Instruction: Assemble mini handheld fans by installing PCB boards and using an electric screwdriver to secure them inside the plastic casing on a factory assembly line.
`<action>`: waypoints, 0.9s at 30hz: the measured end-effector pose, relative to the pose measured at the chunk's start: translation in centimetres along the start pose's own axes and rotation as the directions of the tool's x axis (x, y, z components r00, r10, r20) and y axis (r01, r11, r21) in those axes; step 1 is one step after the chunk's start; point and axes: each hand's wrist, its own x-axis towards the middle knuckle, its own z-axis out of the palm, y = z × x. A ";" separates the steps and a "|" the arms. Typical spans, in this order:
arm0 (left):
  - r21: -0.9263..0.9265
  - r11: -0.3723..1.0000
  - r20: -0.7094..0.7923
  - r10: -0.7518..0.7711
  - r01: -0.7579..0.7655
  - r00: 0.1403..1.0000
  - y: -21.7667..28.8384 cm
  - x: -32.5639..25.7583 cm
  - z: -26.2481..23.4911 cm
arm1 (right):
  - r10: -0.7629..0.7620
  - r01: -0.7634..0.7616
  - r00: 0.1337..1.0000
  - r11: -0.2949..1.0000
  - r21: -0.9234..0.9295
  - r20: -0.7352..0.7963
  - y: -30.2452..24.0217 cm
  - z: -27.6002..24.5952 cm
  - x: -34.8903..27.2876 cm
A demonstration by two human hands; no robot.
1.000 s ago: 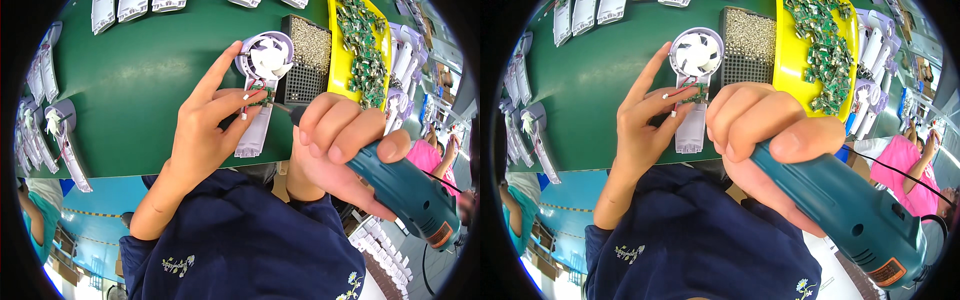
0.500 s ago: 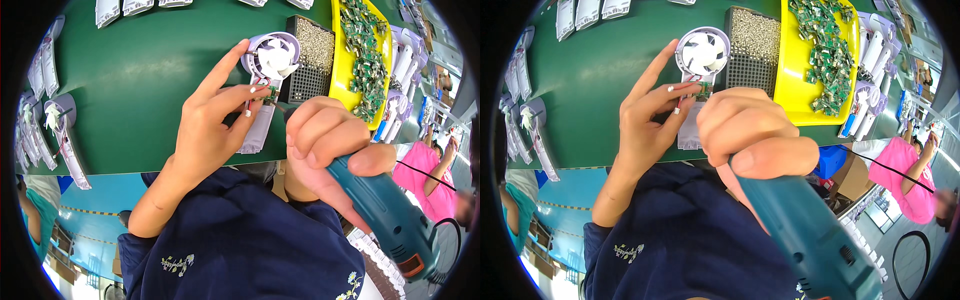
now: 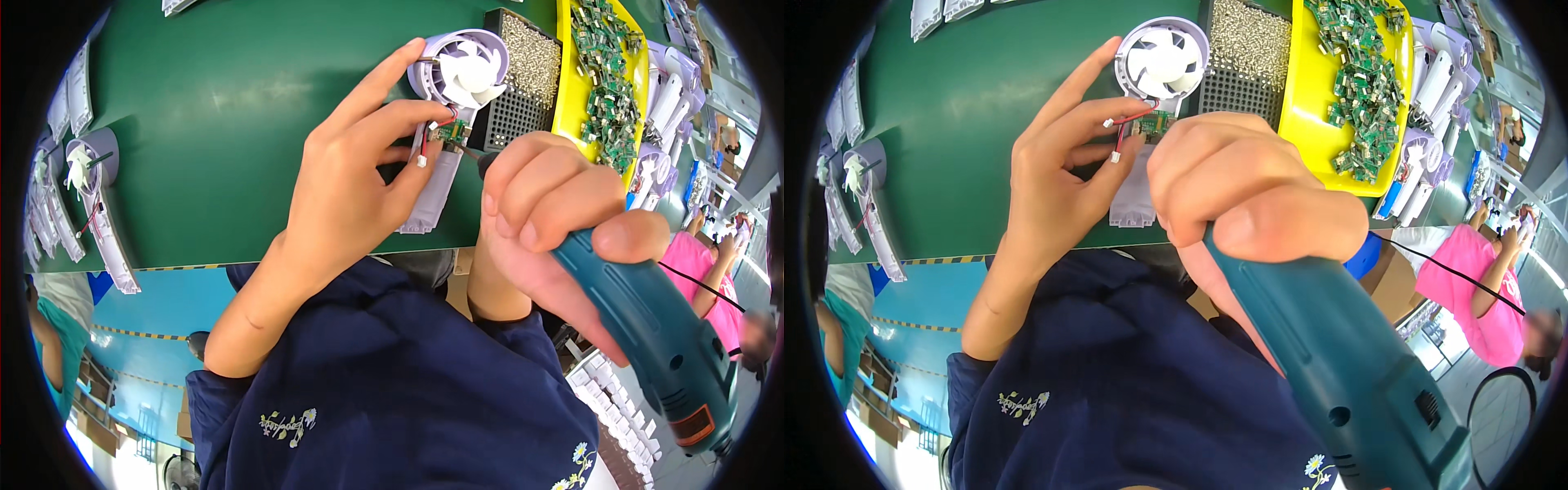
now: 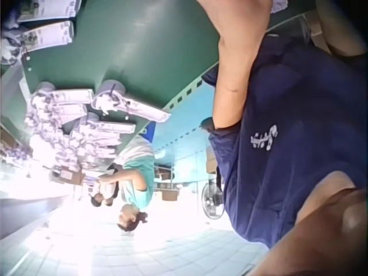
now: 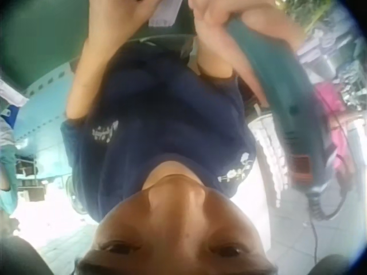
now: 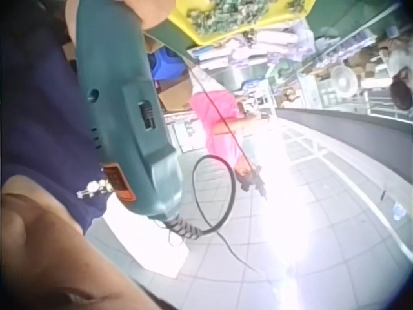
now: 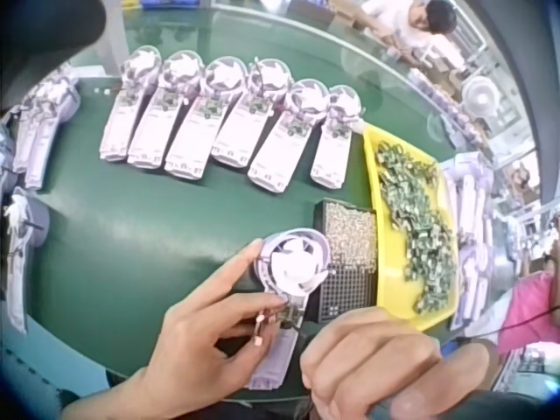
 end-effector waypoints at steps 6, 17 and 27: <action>-0.021 1.000 0.007 -0.013 0.013 1.000 0.2 -0.1 0.1 | -0.040 0.040 0.999 0.999 -0.012 -0.025 0.2 0.0 -0.1; -0.040 0.995 0.079 -0.091 0.095 0.993 1.1 -0.2 -0.5 | 0.240 -0.804 0.463 0.520 -0.289 -0.853 -5.6 -8.1 -1.7; 0.165 0.986 -0.085 -0.011 0.025 0.996 0.7 -1.1 -0.1 | 0.108 -0.835 0.550 0.107 -0.540 -0.828 -3.6 -7.7 -4.5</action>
